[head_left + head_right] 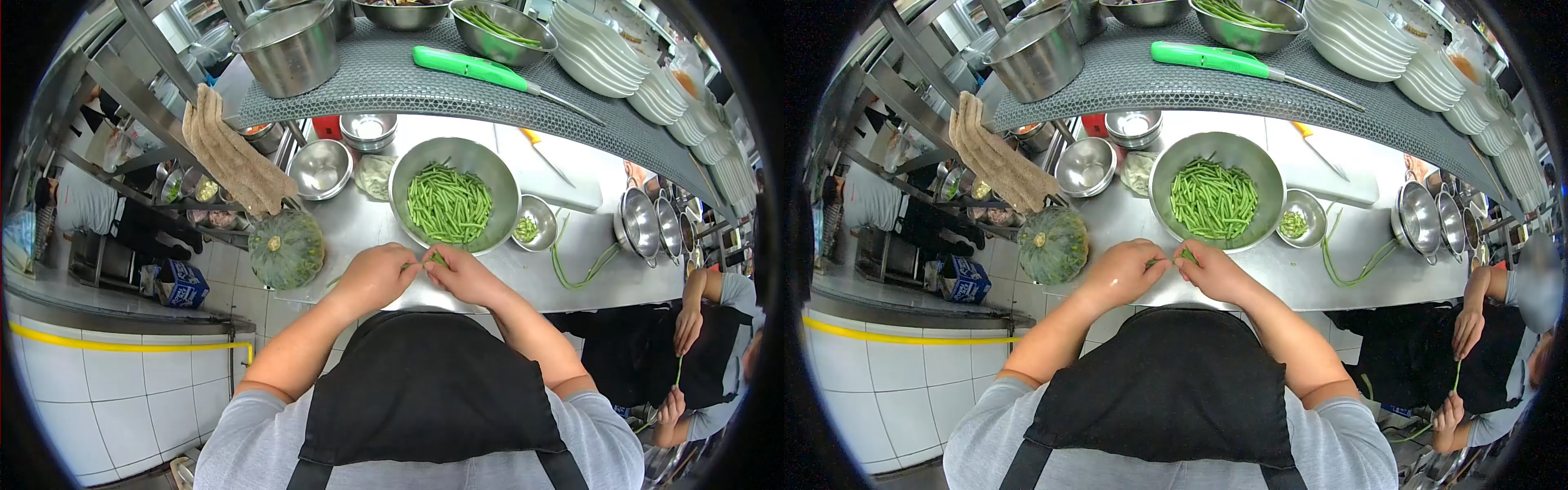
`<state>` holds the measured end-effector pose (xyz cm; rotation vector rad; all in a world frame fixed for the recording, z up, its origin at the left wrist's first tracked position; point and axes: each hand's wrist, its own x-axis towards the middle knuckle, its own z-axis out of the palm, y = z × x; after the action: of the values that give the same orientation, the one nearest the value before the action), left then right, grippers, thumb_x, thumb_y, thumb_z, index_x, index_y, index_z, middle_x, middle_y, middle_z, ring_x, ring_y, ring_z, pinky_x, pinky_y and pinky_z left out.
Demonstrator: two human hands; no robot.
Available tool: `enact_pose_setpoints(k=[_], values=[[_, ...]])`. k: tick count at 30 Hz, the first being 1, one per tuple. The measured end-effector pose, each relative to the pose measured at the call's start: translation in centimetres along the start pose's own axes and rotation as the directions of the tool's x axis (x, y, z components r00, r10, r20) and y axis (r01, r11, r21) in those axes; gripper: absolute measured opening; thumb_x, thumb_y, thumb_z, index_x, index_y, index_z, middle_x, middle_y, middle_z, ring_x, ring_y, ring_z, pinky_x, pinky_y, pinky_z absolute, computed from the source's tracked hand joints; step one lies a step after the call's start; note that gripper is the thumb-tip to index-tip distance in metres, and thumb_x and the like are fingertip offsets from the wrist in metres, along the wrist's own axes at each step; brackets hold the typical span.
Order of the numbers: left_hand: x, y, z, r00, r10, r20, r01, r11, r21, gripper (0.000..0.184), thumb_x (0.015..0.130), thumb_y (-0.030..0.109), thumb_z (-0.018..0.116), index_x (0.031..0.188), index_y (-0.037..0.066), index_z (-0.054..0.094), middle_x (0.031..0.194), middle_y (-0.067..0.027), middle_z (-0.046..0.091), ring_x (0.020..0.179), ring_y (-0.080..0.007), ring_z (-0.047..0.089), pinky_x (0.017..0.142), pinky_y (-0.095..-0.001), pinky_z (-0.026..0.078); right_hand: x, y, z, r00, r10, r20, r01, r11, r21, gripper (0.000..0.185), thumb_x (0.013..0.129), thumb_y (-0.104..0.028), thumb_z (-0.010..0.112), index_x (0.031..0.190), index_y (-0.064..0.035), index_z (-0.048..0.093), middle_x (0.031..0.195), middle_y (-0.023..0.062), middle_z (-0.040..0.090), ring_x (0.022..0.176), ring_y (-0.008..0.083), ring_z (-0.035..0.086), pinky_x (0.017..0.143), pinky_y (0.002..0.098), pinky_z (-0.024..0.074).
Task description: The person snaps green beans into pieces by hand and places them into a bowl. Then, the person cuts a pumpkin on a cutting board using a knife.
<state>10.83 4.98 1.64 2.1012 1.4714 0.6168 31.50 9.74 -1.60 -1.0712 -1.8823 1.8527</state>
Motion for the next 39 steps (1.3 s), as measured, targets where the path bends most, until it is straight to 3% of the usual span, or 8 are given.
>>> enact_pose_setpoints(k=[5,12,19,29,32,34,38,39], values=[[-0.5,1.1,1.8,0.992,-0.008,-0.128,0.001,0.998,-0.056,0.019,0.091,0.019,0.065,0.089,0.001,0.067,0.086,-0.0175,0.066,0.081,-0.0390,0.063,0.074,-0.0471,0.050,1.6,1.8,-0.5,0.904,0.132,-0.408,-0.068,0.984,0.168,0.016,0.103,-0.018,0.053,0.105,-0.0026,0.056,0.078,0.0031,0.061,0.064,0.0114,0.055,0.056,0.0259,0.0440],[0.0,0.3,1.1,0.999,-0.016,-0.029,0.015,0.999,-0.030,0.018,0.089,0.018,0.068,0.094,0.001,0.067,0.091,-0.0171,0.066,0.086,-0.0371,0.064,0.076,-0.0453,0.050,0.0,-0.1,0.3,0.961,-0.240,-0.137,0.195,0.939,-0.282,0.013,0.102,-0.015,0.054,0.107,-0.0037,0.056,0.081,0.0083,0.064,0.070,0.0146,0.060,0.066,0.0307,0.0482],[-0.1,-1.0,-1.4,0.993,0.033,0.111,-0.021,0.993,-0.114,0.019,0.090,0.020,0.069,0.093,0.002,0.068,0.091,-0.0158,0.066,0.089,-0.0359,0.063,0.078,-0.0439,0.050,-0.9,-0.2,-1.6,0.997,0.047,0.058,-0.057,0.980,0.192,0.011,0.103,-0.014,0.053,0.105,-0.0039,0.056,0.077,0.0043,0.063,0.064,0.0118,0.059,0.059,0.0265,0.0474],[-0.3,-0.1,0.2,0.990,0.056,0.128,-0.045,0.995,-0.088,0.020,0.091,0.021,0.066,0.097,0.002,0.068,0.092,-0.0161,0.064,0.090,-0.0374,0.062,0.080,-0.0457,0.049,-0.7,0.1,-1.0,0.986,0.057,0.155,-0.078,0.988,0.131,0.013,0.102,-0.015,0.056,0.105,-0.0030,0.058,0.079,0.0061,0.065,0.066,0.0132,0.059,0.063,0.0288,0.0477],[-0.4,-0.3,0.4,0.991,0.051,0.121,-0.043,0.997,-0.069,0.019,0.091,0.020,0.065,0.095,0.002,0.068,0.091,-0.0166,0.064,0.090,-0.0377,0.062,0.080,-0.0463,0.049,-0.9,0.0,-0.6,0.997,0.072,0.043,-0.063,0.980,-0.189,0.018,0.099,-0.019,0.060,0.103,-0.0013,0.059,0.080,0.0088,0.064,0.068,0.0149,0.061,0.063,0.0315,0.0486],[-0.4,-0.6,0.8,0.995,0.034,0.095,-0.036,0.999,0.019,0.017,0.091,0.018,0.065,0.094,0.001,0.067,0.090,-0.0173,0.064,0.089,-0.0385,0.062,0.079,-0.0471,0.049,-0.4,2.1,0.0,0.927,-0.350,-0.138,0.247,0.842,-0.480,0.019,0.097,-0.018,0.061,0.102,0.0002,0.060,0.078,0.0125,0.064,0.068,0.0184,0.063,0.063,0.0353,0.0490],[-0.5,1.0,2.1,0.999,-0.010,-0.041,0.010,1.000,0.005,0.016,0.091,0.017,0.065,0.093,0.001,0.067,0.090,-0.0178,0.065,0.087,-0.0389,0.062,0.078,-0.0480,0.049,0.9,3.6,1.1,0.830,-0.412,-0.376,0.215,0.858,-0.466,0.020,0.097,-0.017,0.060,0.102,0.0023,0.059,0.080,0.0166,0.065,0.069,0.0225,0.065,0.063,0.0392,0.0502],[-0.7,1.2,2.5,1.000,-0.010,-0.029,0.010,1.000,-0.016,0.016,0.091,0.017,0.065,0.093,0.001,0.067,0.091,-0.0177,0.065,0.087,-0.0389,0.062,0.078,-0.0482,0.049,1.5,3.6,0.4,0.864,-0.153,-0.479,0.040,0.970,-0.239,0.018,0.099,-0.017,0.058,0.103,0.0002,0.058,0.081,0.0132,0.066,0.072,0.0187,0.064,0.064,0.0345,0.0497]])
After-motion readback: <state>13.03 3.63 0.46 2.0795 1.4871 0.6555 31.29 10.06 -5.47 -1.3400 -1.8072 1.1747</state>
